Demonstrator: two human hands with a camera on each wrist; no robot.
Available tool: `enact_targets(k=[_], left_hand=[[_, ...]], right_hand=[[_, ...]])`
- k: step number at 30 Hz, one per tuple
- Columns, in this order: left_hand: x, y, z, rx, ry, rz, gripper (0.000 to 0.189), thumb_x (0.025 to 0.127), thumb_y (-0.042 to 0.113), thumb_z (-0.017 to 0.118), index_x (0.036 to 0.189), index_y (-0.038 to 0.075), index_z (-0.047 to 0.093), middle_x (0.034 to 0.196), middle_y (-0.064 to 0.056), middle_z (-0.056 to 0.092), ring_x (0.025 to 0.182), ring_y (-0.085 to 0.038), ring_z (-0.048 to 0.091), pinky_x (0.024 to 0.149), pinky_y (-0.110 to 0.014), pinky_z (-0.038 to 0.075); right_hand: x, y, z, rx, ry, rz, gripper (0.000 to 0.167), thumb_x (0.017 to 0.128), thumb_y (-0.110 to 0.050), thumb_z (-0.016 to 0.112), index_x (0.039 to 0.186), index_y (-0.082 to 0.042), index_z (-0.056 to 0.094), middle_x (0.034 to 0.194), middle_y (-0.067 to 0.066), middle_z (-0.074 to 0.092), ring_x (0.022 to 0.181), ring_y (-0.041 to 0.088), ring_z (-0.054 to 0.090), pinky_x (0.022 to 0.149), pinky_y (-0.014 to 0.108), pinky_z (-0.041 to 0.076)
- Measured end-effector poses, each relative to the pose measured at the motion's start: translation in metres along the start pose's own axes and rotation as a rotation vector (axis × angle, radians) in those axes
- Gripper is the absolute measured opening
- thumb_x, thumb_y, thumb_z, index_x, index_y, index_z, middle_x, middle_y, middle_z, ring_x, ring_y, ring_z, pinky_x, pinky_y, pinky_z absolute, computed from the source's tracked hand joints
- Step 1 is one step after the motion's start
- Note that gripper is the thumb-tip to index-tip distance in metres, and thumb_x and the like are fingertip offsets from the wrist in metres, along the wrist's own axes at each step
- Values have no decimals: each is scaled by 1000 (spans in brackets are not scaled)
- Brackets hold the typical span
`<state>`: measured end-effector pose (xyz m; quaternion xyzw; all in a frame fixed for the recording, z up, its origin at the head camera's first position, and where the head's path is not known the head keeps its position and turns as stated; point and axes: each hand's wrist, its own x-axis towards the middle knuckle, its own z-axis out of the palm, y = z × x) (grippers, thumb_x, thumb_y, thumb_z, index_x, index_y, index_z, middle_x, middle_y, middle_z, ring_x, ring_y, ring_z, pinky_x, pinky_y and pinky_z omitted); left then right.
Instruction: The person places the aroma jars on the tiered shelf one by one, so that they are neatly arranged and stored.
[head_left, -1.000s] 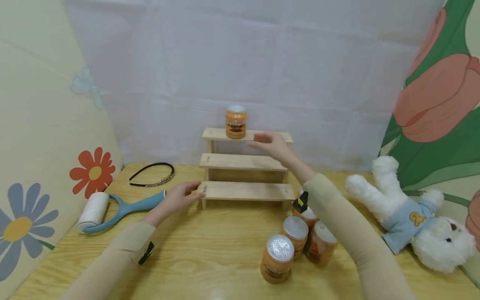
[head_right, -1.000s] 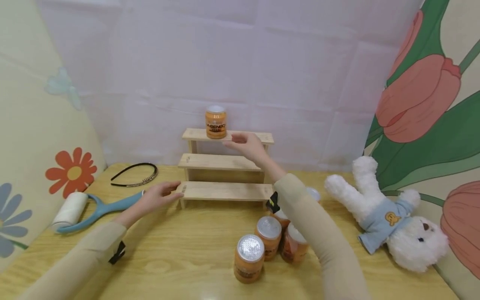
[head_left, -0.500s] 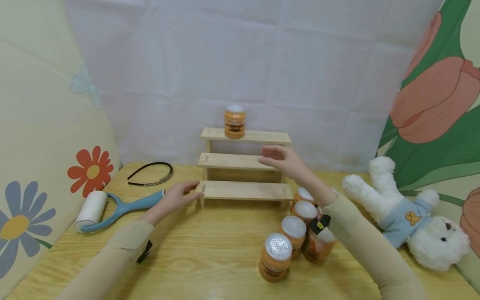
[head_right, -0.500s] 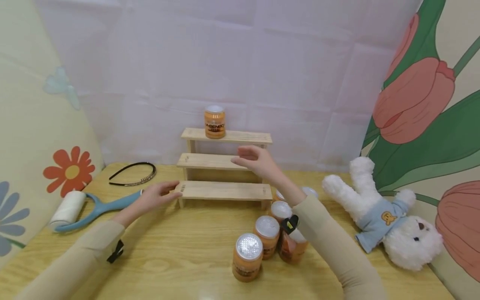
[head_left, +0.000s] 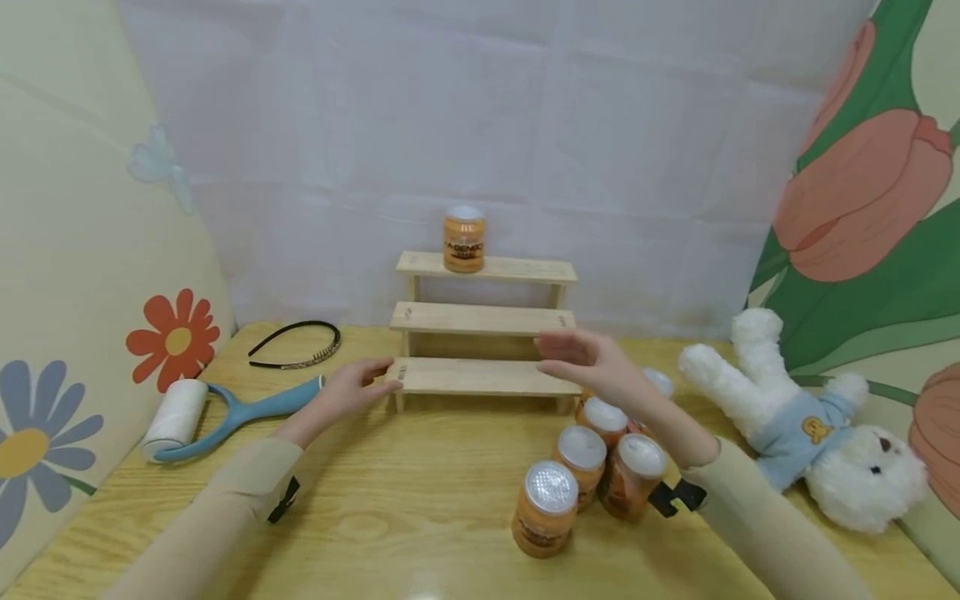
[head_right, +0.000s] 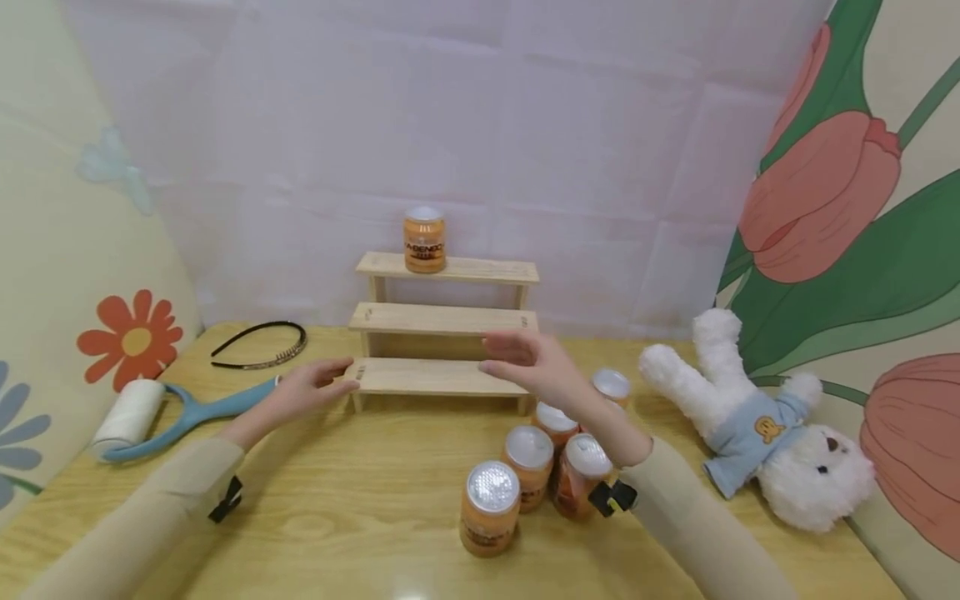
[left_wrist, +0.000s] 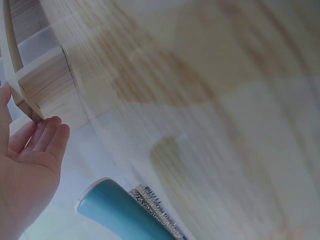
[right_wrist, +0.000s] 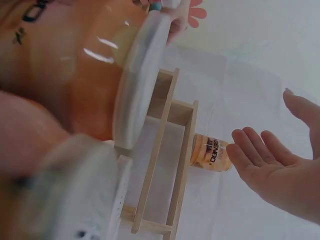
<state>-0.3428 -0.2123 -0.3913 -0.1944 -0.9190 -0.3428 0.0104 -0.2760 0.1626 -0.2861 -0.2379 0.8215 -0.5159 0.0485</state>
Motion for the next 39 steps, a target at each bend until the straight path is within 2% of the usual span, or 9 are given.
enact_targets(k=[8,15,18,22,30,34,39], left_hand=[[2,0,0,6,4,17,65,94,38,56,139,-6,39,139,-27,43,125,-43,45,103,-51,42],[1,1,0,7,12,0,65,94,37,56,140,-4,38,139,-27,43,125,-43,45,103,-52,43],[1,1,0,13,16,8,65,94,38,56,140,-5,38,139,-27,43,124,-44,45,102,-52,43],[1,2,1,17,10,17,65,94,37,56,140,-5,38,139,-27,43,125,-43,45,102,-52,43],[-1,3,1,17,4,13,65,95,37,55,141,-5,37,139,-28,43,125,-43,45,102,-52,43],[0,3,1,25,14,19,65,95,37,55,140,-6,38,139,-27,43,124,-43,45,102,-52,43],[1,2,1,24,15,29,65,94,37,55,140,-6,37,140,-27,42,124,-43,46,101,-52,44]], right_hand=[[-34,7,4,-33,-23,-1,50,88,-31,66,132,-11,53,132,7,57,122,28,53,98,34,50],[-55,19,15,-31,-102,-17,43,91,-25,63,130,-8,55,129,13,57,119,30,54,97,26,49],[-63,23,20,-48,-124,-7,42,91,-25,63,129,-8,56,126,12,59,115,30,56,92,26,51],[-73,26,25,-107,-137,-12,41,90,-28,64,126,-9,59,120,11,63,107,25,61,84,26,55],[-85,29,35,-236,-103,-63,47,81,-31,73,121,-7,63,115,11,66,91,11,65,74,21,56],[-87,30,41,-268,-92,-97,50,80,-30,75,120,-4,62,115,10,66,93,12,64,78,21,55],[-87,31,47,-303,-91,-160,47,79,-22,76,120,-3,62,115,9,66,100,18,62,82,24,55]])
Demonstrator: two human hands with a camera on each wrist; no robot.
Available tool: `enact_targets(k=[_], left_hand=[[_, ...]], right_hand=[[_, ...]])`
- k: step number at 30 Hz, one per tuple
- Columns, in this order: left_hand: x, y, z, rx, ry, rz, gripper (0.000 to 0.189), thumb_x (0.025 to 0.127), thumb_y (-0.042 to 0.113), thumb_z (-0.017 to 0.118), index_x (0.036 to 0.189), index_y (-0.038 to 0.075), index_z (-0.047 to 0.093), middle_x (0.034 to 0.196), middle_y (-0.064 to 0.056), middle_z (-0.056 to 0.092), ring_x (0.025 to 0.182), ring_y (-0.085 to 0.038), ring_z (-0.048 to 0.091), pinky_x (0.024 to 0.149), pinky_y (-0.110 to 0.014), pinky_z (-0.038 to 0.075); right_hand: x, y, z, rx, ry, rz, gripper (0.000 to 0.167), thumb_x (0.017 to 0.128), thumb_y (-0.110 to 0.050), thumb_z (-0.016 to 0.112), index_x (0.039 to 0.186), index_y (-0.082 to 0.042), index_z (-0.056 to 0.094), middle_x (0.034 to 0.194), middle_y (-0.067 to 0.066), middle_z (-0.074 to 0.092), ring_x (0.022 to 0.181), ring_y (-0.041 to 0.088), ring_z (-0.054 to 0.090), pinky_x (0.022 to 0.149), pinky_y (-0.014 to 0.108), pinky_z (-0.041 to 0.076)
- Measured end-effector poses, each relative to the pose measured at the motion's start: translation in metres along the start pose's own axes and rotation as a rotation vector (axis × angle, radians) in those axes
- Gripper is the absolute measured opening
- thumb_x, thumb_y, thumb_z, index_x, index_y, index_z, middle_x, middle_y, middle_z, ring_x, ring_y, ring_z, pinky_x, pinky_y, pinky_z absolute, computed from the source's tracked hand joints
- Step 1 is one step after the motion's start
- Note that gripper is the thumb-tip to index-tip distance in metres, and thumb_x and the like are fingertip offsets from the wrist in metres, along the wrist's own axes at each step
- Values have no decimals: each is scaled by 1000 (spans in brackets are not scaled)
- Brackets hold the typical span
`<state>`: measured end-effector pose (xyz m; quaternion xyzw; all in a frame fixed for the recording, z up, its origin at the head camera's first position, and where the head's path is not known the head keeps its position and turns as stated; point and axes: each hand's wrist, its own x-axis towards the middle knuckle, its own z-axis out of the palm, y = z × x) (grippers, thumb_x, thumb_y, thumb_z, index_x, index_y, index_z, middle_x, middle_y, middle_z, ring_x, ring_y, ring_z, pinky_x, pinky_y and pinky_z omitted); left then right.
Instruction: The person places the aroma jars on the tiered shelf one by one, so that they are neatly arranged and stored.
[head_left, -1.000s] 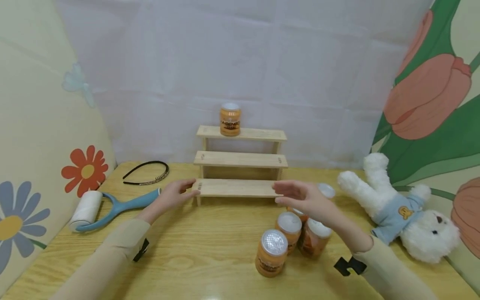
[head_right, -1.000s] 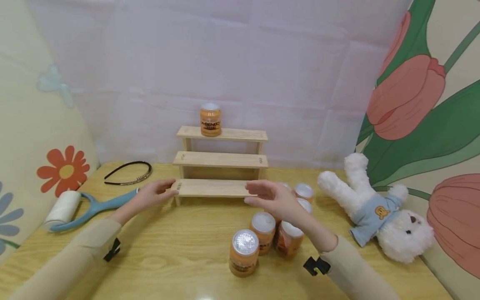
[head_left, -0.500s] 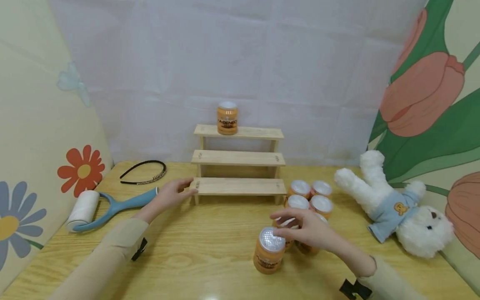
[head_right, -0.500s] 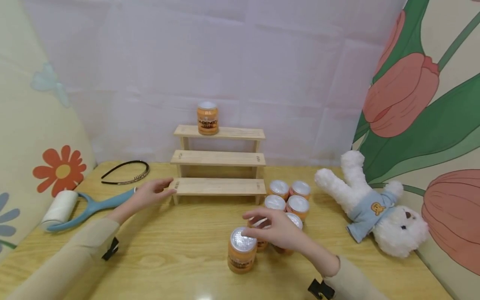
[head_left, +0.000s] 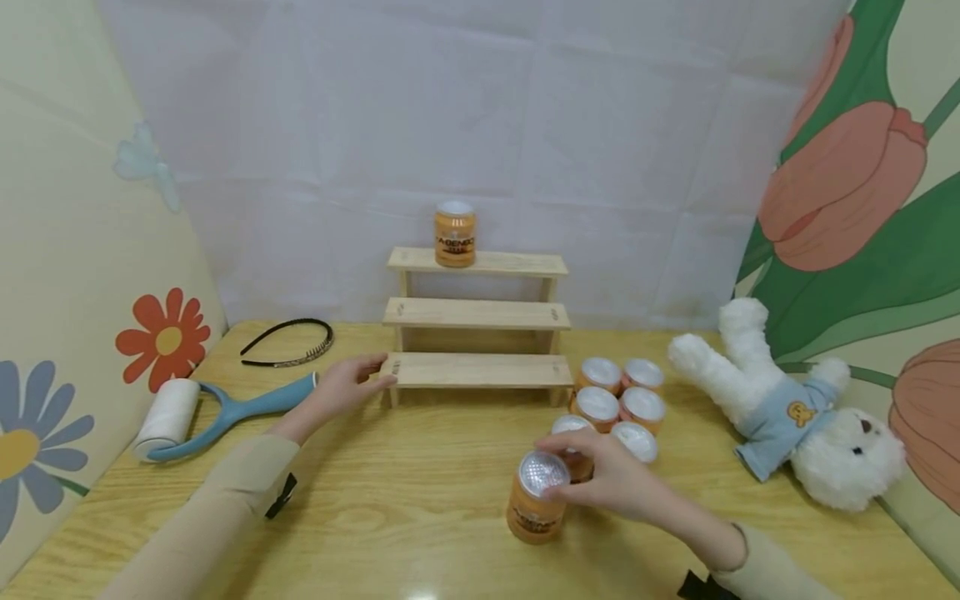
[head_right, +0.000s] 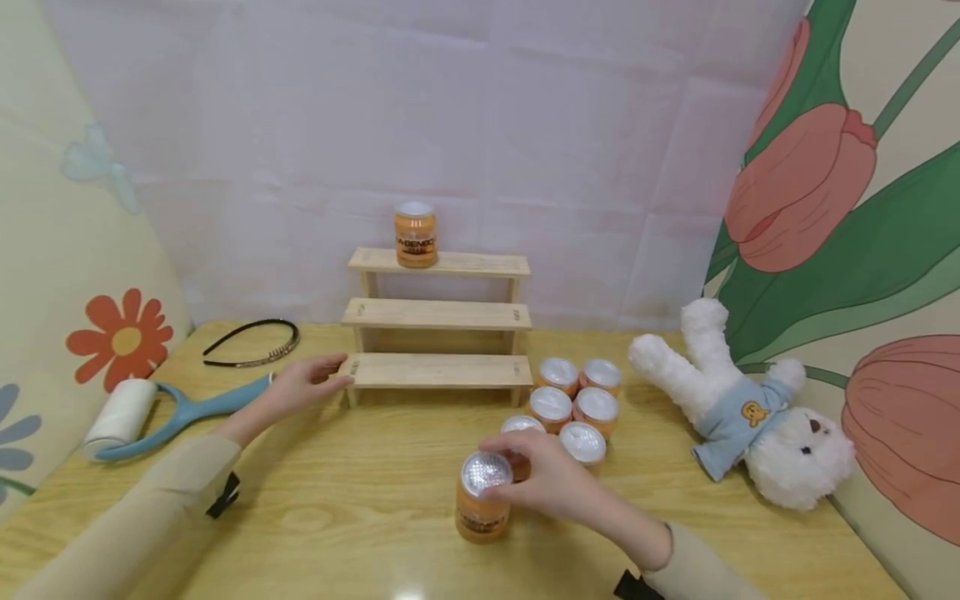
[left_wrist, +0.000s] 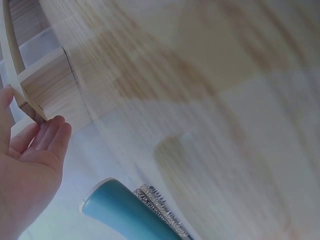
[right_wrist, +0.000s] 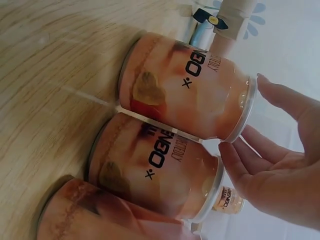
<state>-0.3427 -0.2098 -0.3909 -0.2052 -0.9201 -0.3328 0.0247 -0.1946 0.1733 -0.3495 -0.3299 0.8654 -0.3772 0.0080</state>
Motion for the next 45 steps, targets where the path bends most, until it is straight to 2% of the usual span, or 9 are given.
enact_targets(k=[3,8,12,18,21,24,29,36,45], left_hand=[[0,0,0,2,-1,0,65,94,37,55,140,-6,37,140,-27,42,124,-43,46,101,-52,44],[0,2,-1,-3,-4,-5,64,95,35,56,140,-7,37,140,-28,42,124,-43,46,101,-52,44],[0,3,-1,-4,-5,-6,65,95,35,56,140,-7,37,140,-28,41,124,-43,46,102,-52,43],[0,2,-3,-4,-2,-11,66,94,38,55,141,-6,37,141,-27,41,124,-43,46,101,-52,44],[0,2,-3,-2,2,-11,65,94,37,55,141,-6,37,140,-27,42,124,-43,46,101,-52,44],[0,2,-3,1,4,-12,64,95,36,56,140,-6,37,139,-27,42,123,-44,47,101,-52,44],[-2,2,-2,-8,-5,-29,65,95,36,55,141,-5,37,140,-27,43,123,-43,46,102,-52,43],[-2,1,-2,-6,0,-25,64,94,36,56,141,-5,37,139,-27,43,123,-43,47,101,-52,44],[-1,1,0,0,5,-18,65,94,38,56,139,-5,39,138,-27,45,121,-43,49,100,-51,45]], right_hand=[[3,0,3,20,-21,-30,46,81,-18,75,122,-2,61,117,11,65,103,20,62,84,25,56],[8,-3,8,26,-45,-36,49,83,-24,73,126,-5,59,122,7,63,111,21,60,93,33,53],[13,-3,12,17,-34,-27,51,83,-30,72,127,-8,59,124,4,63,113,19,59,96,36,51],[20,-3,22,45,-6,-67,53,85,-26,70,131,-6,54,134,11,55,120,26,54,99,36,49],[22,-2,26,69,-27,-28,60,87,-30,67,137,-5,46,137,13,50,120,27,53,101,39,48],[21,-1,30,99,-58,75,72,86,-37,67,143,-6,37,142,12,45,124,24,51,104,42,44],[20,0,35,86,-70,175,76,81,-43,71,141,-8,39,130,6,56,116,19,56,96,37,50],[22,-3,39,92,-37,193,71,76,-43,75,132,-9,48,118,1,63,105,15,61,86,25,53],[21,-4,37,130,-31,173,63,72,-39,80,123,-13,54,110,-3,65,98,10,63,82,21,53]])
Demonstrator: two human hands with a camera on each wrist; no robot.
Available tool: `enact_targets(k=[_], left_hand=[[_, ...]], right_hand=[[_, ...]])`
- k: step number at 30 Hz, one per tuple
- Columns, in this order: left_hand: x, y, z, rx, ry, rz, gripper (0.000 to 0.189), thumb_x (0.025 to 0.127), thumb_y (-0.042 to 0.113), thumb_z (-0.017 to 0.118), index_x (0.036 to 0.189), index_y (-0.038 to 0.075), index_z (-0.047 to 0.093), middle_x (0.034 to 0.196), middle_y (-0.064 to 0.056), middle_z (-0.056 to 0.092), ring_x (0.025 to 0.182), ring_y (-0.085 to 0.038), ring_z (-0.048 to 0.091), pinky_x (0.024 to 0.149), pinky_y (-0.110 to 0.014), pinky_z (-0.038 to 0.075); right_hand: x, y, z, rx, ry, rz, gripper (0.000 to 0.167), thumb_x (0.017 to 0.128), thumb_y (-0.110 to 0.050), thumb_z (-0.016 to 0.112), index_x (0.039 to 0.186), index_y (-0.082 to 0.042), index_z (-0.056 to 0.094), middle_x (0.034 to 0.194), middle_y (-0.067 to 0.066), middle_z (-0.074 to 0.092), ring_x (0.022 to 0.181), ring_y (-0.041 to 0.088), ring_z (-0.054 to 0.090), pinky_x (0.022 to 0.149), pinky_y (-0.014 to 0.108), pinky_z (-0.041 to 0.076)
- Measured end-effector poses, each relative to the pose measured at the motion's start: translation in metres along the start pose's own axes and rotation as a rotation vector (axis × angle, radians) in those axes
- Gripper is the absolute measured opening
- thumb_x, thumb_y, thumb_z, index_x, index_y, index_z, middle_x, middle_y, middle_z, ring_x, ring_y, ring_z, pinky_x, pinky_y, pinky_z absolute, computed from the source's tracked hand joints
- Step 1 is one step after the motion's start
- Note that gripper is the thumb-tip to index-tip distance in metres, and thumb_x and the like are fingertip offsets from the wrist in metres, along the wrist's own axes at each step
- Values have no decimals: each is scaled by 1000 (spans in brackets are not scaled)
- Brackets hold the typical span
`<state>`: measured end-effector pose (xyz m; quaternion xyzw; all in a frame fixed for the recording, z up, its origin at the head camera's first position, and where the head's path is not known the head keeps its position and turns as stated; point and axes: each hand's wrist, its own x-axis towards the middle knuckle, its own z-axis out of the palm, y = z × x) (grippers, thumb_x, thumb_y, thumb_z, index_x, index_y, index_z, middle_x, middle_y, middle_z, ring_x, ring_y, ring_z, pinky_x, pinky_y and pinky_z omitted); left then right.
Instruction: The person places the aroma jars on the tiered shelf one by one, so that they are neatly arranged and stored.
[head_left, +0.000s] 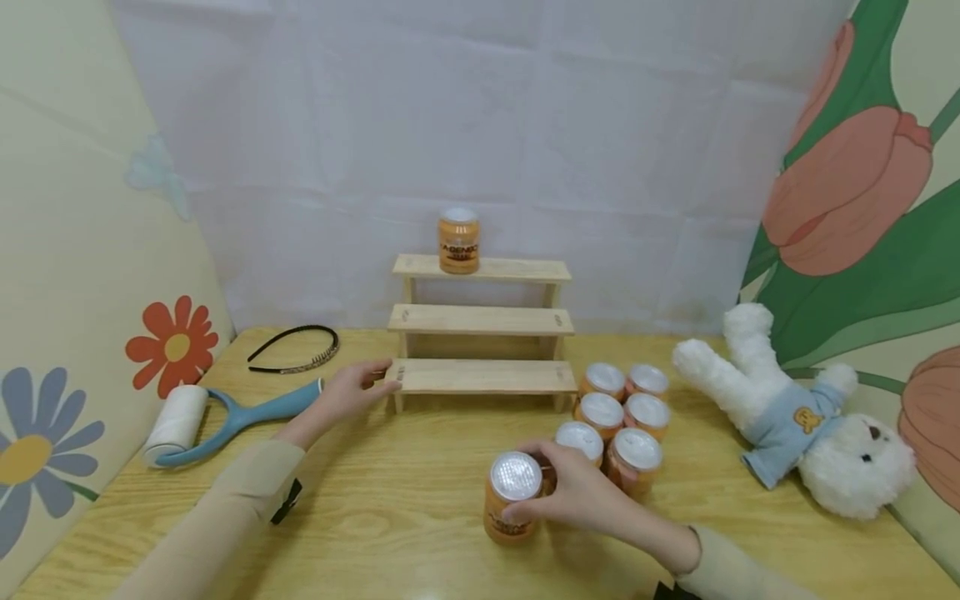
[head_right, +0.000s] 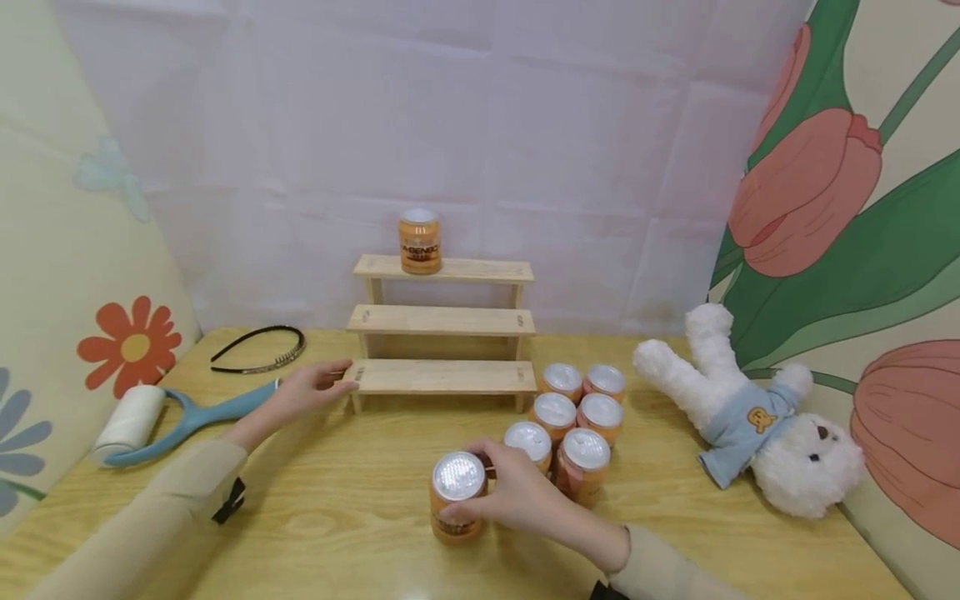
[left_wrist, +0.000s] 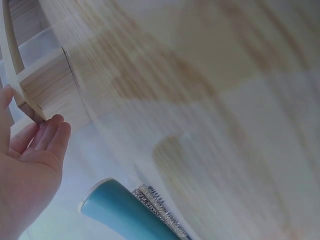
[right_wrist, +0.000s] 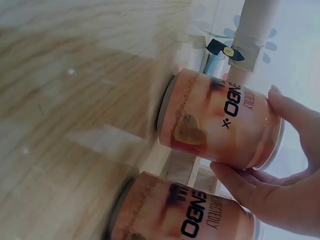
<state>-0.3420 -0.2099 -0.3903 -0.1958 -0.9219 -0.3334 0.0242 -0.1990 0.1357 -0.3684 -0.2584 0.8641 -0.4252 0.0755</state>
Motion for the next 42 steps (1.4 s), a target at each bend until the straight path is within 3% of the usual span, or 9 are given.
enact_targets(k=[7,19,30,34,42], left_hand=[[-2,0,0,-7,-4,-7,65,94,37,56,140,-5,39,139,-27,44,122,-43,48,100,-51,45],[-1,1,-1,-11,-9,-10,67,94,39,55,141,-5,37,139,-27,43,123,-44,47,101,-51,44],[-1,1,-2,-21,-22,-20,67,94,40,54,142,-4,36,140,-27,42,124,-44,46,102,-52,43],[0,-1,-1,-14,-25,-18,67,95,39,54,141,-5,36,139,-28,43,124,-44,46,102,-52,43],[0,-3,1,-11,-10,0,64,95,37,54,140,-5,38,139,-26,44,124,-42,47,102,-51,44]], right_hand=[[-3,-6,-9,12,-11,-5,60,72,-40,80,121,-16,57,106,-6,66,94,6,63,80,20,54],[-8,-29,-46,-2,100,-48,55,74,-36,80,120,-17,58,108,-1,64,96,14,64,82,27,55],[12,-33,-78,70,180,-18,62,78,-29,77,131,-7,52,117,11,61,101,22,62,82,30,55],[19,-36,-89,90,195,1,64,79,-29,77,133,-10,49,119,11,60,102,22,61,81,30,55],[32,-45,-110,113,244,-50,58,80,-19,76,131,-8,51,119,12,60,102,23,61,81,29,56]])
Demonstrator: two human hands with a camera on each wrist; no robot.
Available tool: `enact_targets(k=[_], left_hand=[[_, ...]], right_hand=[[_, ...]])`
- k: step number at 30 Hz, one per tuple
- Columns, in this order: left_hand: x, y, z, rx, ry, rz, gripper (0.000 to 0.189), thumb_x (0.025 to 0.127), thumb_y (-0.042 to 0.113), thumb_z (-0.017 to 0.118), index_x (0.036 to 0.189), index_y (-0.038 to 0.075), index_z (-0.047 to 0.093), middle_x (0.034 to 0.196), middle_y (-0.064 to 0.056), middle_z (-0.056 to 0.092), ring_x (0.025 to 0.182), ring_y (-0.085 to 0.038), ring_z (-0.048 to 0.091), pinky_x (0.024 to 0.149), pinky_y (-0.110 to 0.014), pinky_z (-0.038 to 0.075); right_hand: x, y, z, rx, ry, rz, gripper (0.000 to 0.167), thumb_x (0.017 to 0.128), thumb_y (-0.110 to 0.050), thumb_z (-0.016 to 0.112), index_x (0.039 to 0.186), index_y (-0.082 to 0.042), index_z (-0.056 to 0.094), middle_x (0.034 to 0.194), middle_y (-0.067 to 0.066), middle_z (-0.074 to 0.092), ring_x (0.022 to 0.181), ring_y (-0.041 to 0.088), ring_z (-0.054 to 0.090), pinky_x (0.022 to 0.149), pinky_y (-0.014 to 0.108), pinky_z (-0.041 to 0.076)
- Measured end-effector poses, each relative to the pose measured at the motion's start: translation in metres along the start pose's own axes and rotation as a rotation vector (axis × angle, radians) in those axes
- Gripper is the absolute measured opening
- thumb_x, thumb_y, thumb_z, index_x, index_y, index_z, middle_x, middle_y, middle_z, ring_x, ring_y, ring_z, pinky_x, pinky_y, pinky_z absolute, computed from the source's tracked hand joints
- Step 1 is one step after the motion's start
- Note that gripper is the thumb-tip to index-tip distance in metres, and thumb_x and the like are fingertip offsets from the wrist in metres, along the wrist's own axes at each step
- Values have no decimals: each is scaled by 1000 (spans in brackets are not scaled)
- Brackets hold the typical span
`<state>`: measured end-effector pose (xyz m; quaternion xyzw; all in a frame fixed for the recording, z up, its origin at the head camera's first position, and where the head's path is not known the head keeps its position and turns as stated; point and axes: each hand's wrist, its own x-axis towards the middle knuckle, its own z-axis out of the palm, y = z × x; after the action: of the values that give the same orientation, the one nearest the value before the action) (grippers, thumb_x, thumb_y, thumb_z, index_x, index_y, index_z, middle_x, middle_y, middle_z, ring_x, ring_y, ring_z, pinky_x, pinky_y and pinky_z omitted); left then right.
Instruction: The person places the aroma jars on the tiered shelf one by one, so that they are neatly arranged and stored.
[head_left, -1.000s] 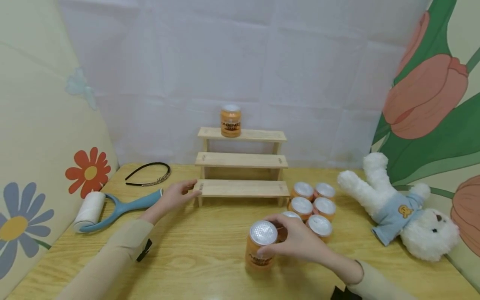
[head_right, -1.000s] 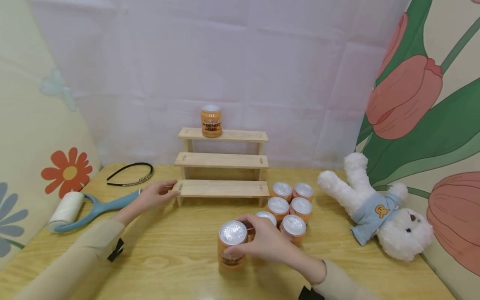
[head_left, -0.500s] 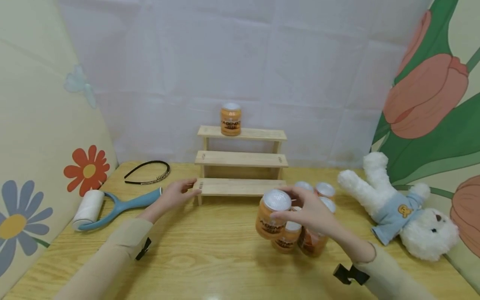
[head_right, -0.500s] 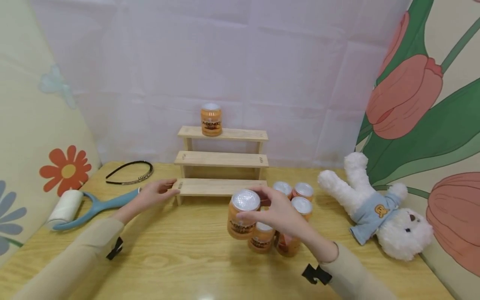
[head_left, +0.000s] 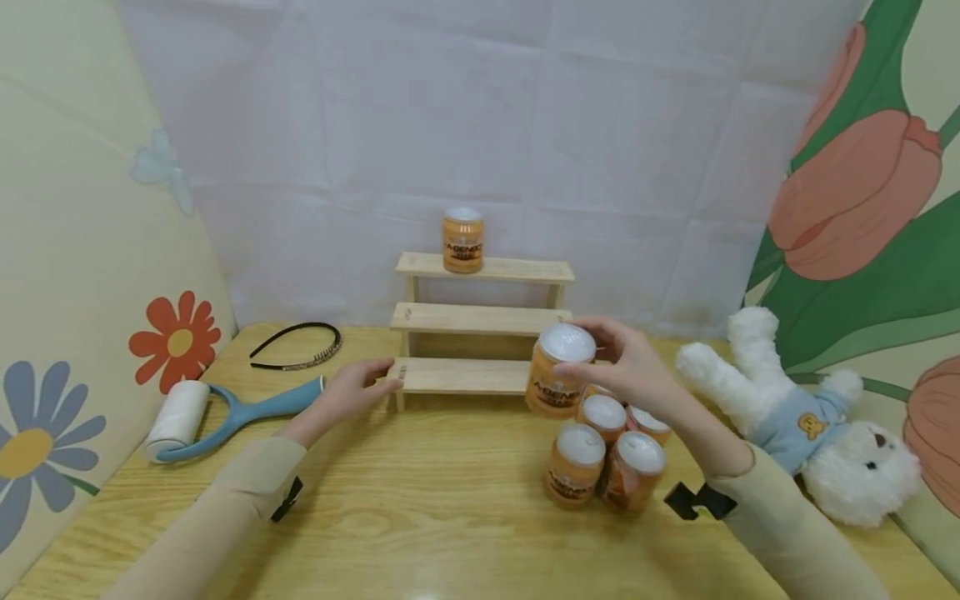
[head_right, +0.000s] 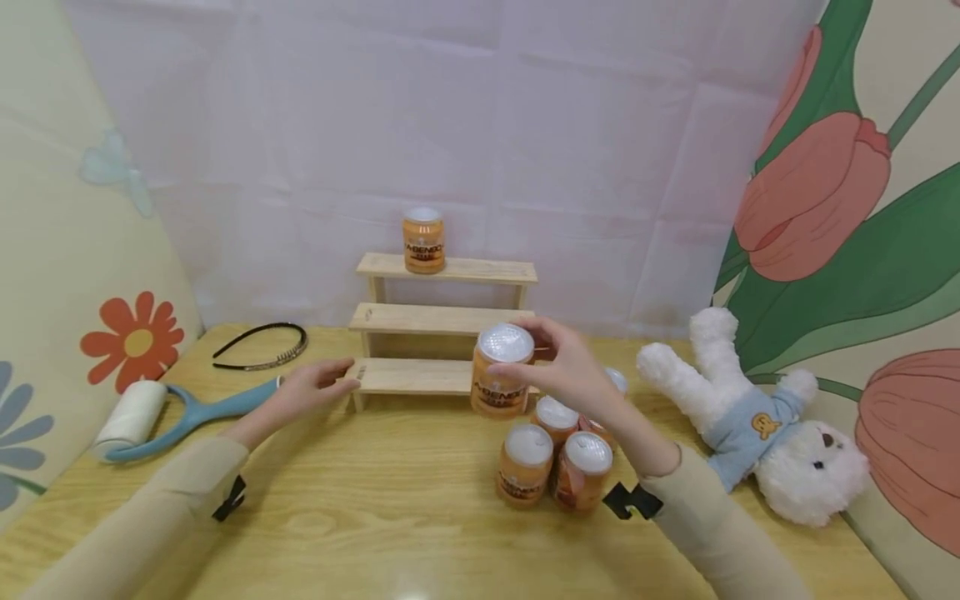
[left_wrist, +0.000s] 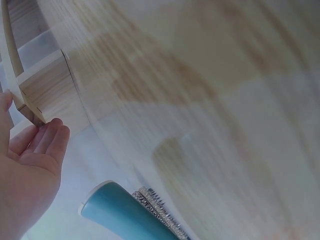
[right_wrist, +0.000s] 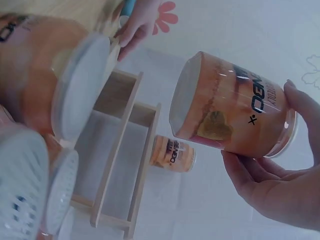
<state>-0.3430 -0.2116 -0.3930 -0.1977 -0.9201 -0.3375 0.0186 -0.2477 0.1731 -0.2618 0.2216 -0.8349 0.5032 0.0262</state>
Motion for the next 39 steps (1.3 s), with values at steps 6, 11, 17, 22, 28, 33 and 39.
enact_targets(k=[6,11,17,22,28,33,39], left_hand=[[-1,-2,1,3,7,3,62,96,35,54,140,-6,38,139,-27,44,122,-43,48,101,-51,44],[-1,-3,1,9,21,-1,61,96,33,55,139,-7,39,137,-28,46,121,-43,49,100,-51,45],[-2,-4,3,13,42,10,59,95,32,56,136,-8,42,135,-28,48,119,-42,51,100,-50,46],[-4,-4,2,-1,36,7,61,95,33,56,138,-7,41,136,-28,46,121,-42,49,100,-50,45],[-2,-3,1,0,48,8,60,94,33,57,137,-7,42,136,-27,46,121,-43,50,100,-51,46],[1,-2,2,16,55,37,59,94,32,58,135,-8,44,134,-27,49,119,-42,52,98,-49,47],[-1,-1,2,19,53,42,60,94,32,58,135,-9,44,134,-27,49,119,-41,52,99,-49,47]], right_hand=[[20,-2,-8,10,41,30,59,80,-25,76,131,-10,52,118,11,61,101,21,62,80,30,57],[40,-3,-10,-12,62,49,62,79,-33,76,133,-13,52,120,8,61,105,20,61,85,32,56],[64,-1,-12,-14,85,41,61,83,-30,73,135,-9,49,123,11,60,107,22,59,85,32,54],[83,2,-16,13,105,20,59,84,-29,72,135,-10,50,124,12,59,106,20,57,88,34,52],[105,4,-24,95,142,-7,60,86,-24,69,139,-10,46,131,14,55,111,21,56,98,38,48],[120,6,-27,106,192,20,61,86,-25,69,140,-10,44,132,14,55,114,23,55,98,39,48],[138,8,-23,164,243,57,55,85,-23,71,134,-8,51,128,14,57,114,23,55,100,37,47]])
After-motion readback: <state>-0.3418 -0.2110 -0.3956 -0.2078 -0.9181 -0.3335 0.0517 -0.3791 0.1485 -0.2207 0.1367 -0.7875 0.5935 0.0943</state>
